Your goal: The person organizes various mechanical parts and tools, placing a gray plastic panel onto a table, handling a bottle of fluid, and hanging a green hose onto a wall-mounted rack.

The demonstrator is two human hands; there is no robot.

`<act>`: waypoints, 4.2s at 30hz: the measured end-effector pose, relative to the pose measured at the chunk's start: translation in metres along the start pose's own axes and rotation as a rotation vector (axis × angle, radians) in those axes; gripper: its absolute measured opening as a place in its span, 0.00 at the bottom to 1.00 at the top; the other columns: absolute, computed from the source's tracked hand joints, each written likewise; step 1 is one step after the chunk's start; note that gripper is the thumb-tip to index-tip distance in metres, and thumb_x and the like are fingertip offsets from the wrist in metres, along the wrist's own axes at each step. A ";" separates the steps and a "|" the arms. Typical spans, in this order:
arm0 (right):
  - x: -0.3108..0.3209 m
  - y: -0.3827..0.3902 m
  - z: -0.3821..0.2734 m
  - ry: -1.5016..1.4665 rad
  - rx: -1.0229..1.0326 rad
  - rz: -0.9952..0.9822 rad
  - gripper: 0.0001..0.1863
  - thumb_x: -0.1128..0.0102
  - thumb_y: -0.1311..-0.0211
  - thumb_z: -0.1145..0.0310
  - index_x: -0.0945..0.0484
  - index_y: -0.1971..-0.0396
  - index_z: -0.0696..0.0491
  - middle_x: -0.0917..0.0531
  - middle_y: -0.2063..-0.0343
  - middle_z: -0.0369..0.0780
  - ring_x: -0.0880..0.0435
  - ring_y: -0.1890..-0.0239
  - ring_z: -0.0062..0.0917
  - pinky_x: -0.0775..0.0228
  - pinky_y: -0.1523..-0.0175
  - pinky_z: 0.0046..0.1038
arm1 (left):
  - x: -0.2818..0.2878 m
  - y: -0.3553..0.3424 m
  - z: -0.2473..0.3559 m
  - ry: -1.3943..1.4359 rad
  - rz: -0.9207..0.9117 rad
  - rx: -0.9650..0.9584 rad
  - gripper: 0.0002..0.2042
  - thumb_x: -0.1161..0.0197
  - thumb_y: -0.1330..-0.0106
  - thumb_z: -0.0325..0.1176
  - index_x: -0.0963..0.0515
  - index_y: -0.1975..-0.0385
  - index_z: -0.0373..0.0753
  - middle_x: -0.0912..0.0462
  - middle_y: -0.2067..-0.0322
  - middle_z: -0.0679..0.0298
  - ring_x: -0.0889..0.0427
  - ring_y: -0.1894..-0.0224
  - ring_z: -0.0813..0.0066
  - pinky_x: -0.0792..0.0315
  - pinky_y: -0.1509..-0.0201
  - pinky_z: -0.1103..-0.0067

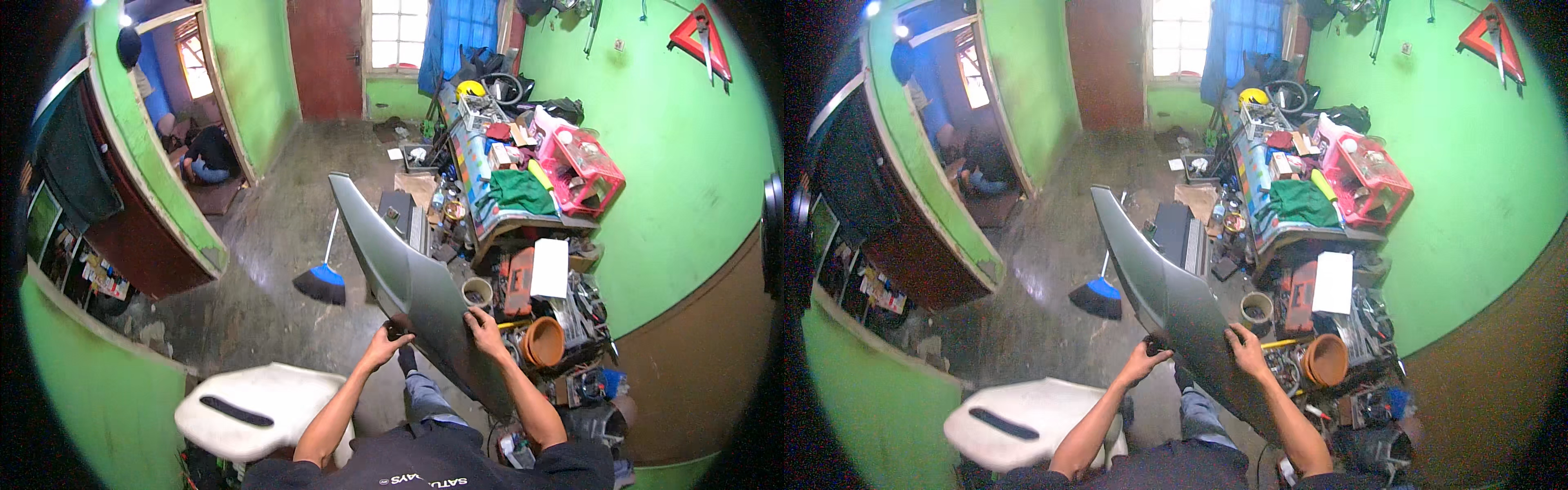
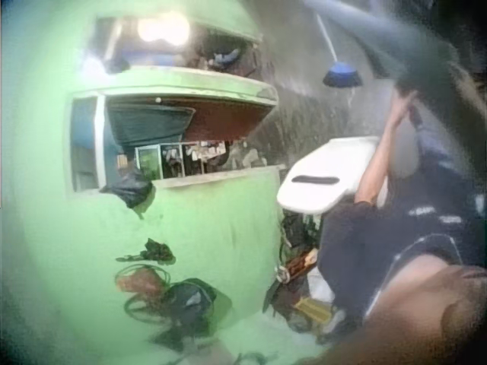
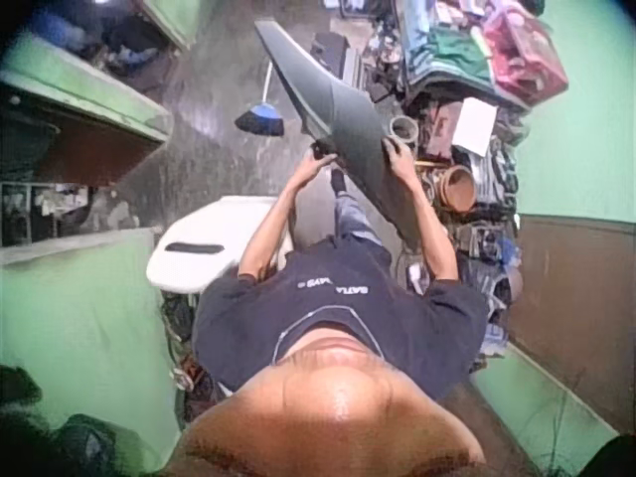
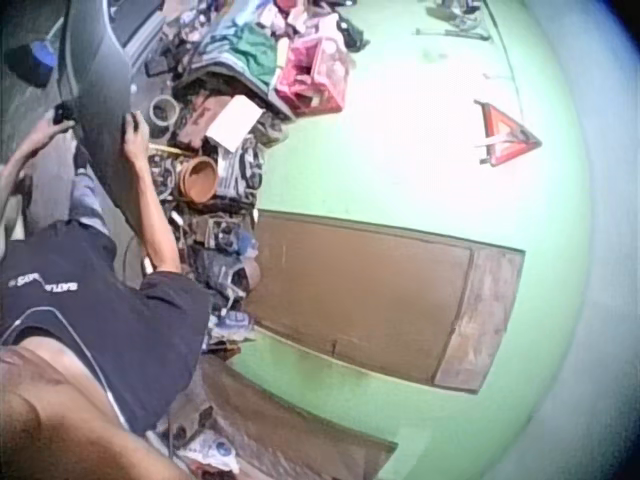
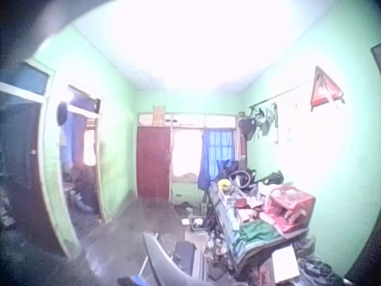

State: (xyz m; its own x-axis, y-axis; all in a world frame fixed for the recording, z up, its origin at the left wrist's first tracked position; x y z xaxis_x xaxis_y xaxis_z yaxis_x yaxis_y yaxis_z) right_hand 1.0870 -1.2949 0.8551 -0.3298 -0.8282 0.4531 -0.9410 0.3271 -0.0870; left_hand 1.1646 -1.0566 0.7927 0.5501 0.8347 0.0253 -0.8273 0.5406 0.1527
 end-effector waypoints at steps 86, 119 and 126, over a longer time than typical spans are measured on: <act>0.423 -1.662 0.108 1.001 -0.413 0.888 0.66 0.21 0.73 0.53 0.58 0.32 0.46 0.50 0.38 0.58 0.44 0.40 0.57 0.47 0.41 0.56 | -0.172 -1.899 0.526 0.318 -0.957 -0.131 0.43 0.36 0.41 0.47 0.56 0.35 0.33 0.52 0.36 0.45 0.35 0.42 0.52 0.24 0.51 0.66; 0.602 -1.859 0.486 0.710 -0.324 0.456 0.66 0.22 0.74 0.48 0.58 0.32 0.40 0.51 0.37 0.58 0.51 0.35 0.56 0.51 0.34 0.52 | -0.357 -2.162 0.339 0.226 -0.569 0.078 0.33 0.34 0.41 0.38 0.48 0.42 0.37 0.32 0.50 0.54 0.26 0.50 0.59 0.27 0.48 0.62; 0.586 -1.872 0.533 0.715 -0.379 0.363 0.66 0.23 0.73 0.47 0.58 0.32 0.39 0.51 0.36 0.57 0.50 0.35 0.56 0.50 0.36 0.55 | -0.363 -2.192 0.271 0.205 -0.654 0.187 0.37 0.33 0.42 0.43 0.49 0.40 0.38 0.33 0.47 0.52 0.29 0.46 0.53 0.29 0.45 0.61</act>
State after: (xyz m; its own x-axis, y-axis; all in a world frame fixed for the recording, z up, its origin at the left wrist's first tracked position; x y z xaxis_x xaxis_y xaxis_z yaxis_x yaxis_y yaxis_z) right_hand 2.6143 -2.6351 0.8105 -0.3579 -0.2030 0.9114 -0.6571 0.7482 -0.0913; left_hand 2.8092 -2.5731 0.7168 0.8796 0.3579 -0.3133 -0.2910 0.9259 0.2408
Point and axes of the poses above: each hand's wrist, its own y-axis away from the middle knuckle, its own x-axis out of the back of the hand, z = x × y, the point moved 8 cm from there along -y, towards the middle knuckle
